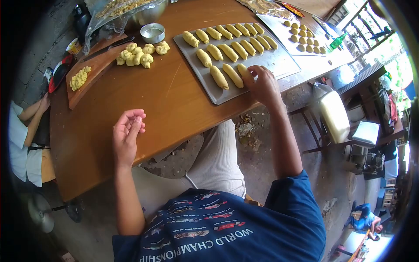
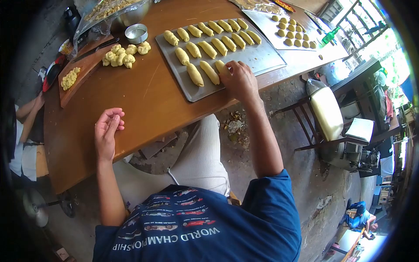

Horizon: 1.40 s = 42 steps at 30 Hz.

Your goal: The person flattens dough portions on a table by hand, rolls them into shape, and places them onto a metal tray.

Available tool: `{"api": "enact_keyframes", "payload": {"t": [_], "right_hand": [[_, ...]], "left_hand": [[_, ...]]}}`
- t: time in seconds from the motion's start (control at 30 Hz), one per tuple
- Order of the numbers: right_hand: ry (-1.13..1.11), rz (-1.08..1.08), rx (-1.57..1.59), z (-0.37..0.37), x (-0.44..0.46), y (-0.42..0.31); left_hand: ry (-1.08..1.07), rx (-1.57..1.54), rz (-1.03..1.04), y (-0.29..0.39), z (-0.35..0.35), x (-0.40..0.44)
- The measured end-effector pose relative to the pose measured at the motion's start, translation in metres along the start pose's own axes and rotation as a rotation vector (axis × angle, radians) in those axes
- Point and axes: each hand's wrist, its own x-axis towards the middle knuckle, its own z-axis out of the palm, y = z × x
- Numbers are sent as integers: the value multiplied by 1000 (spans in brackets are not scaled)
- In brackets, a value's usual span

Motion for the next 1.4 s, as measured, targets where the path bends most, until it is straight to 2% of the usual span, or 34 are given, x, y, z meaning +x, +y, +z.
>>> {"api": "enact_keyframes", "payload": {"t": [0.13, 0.2, 0.3, 0.37, 0.43, 0.5, 0.53, 0.57, 0.63, 0.67, 0.7, 0.77, 1.1, 1.27, 1.3, 1.4], "right_hand": [[-50, -5, 3, -9, -2, 1], [-95, 138, 182, -24, -10, -2], [77, 172, 172, -50, -18, 15], [125, 193, 186, -69, -23, 20], [179, 141, 191, -79, -25, 15], [132, 261, 110, -86, -26, -1], [184, 121, 72, -75, -28, 2], [91, 77, 63, -72, -30, -10], [119, -281, -53, -49, -33, -12], [10, -303, -121, -40, -34, -13], [-9, -316, -63, -35, -37, -12], [-68, -225, -75, -33, -40, -15], [-108, -229, 62, -31, -25, -8], [-88, -221, 79, -35, -21, -9], [-36, -274, 122, -33, -17, -10], [10, -343, 152, -38, -6, -65]], "left_hand": [[-8, -4, 6, 1, 0, 0], [-9, -6, 5, 1, -2, -2], [-27, 28, 9, 2, -4, -15], [-2, 461, 112, 14, -9, -31], [2, 557, 113, 24, -17, -41], [77, 751, 193, 23, -31, -47], [98, 745, 177, 19, -38, -48], [97, 743, 177, 19, -39, -49], [113, 657, 139, 22, -41, -50], [113, 656, 142, 22, -41, -49], [103, 700, 164, 21, -41, -50], [94, 738, 180, 20, -39, -51], [104, 738, 247, 20, -38, -50], [105, 702, 271, 17, -37, -49], [114, 690, 272, 20, -36, -49], [39, 606, 344, 21, -42, -39]]}}
